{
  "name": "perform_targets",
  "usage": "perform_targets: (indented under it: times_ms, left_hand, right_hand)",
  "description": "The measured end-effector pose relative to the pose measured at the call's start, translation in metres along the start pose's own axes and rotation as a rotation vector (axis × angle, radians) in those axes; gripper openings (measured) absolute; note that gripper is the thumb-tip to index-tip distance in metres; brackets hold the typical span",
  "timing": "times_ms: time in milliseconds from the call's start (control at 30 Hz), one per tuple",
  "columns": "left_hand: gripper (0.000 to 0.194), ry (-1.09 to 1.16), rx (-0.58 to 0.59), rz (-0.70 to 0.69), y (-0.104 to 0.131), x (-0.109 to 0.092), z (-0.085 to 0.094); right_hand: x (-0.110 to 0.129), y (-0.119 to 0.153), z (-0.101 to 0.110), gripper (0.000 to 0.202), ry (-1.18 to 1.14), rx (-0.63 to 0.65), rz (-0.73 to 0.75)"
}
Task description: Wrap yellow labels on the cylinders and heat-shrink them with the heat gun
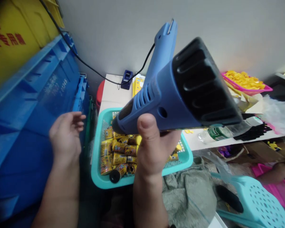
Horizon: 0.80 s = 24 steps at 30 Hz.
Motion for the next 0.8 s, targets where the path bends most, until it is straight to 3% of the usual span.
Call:
perform_targets:
  times_ms: [100,200,333,567,800]
  left_hand:
    - [0.025,-0.389,0.215,-0.376,0.001,-0.006,-0.012]
    - [0.025,-0.844,0.483,-0.639,0.003,0.011,-0.032]
    - [0.024,-1.178,0.69,-0.658,-0.003,0.039,-0.042]
    - [0.024,-1.123,0.785,-0.634,-0.006,0.04,-0.027]
    - [0.022,-0.953,0.694,-0.583,-0.008,0.035,-0.021]
  right_hand:
    - [0.006,-0.001,-0.001,0.054,0.011,-0.069,0.02]
    - [0.013,0.003,-0.003,0.046,0.024,-0.122,0.083]
    - [0.016,0.007,-0.005,0.037,0.032,-0.143,0.136]
    - [0.01,0.003,-0.002,0.038,0.001,-0.164,0.143]
    - [0.008,0.003,-0.004,0.042,0.054,-0.093,0.092]
Point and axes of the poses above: each hand's wrist, its own y-axis away from the middle knuckle, its own z-axis out of the back of the hand, x = y × z, the point moved 6 cm from there along -y, towards the middle knuckle, and after that the axes turned 10 degrees about -x, right-handed, at the moved point
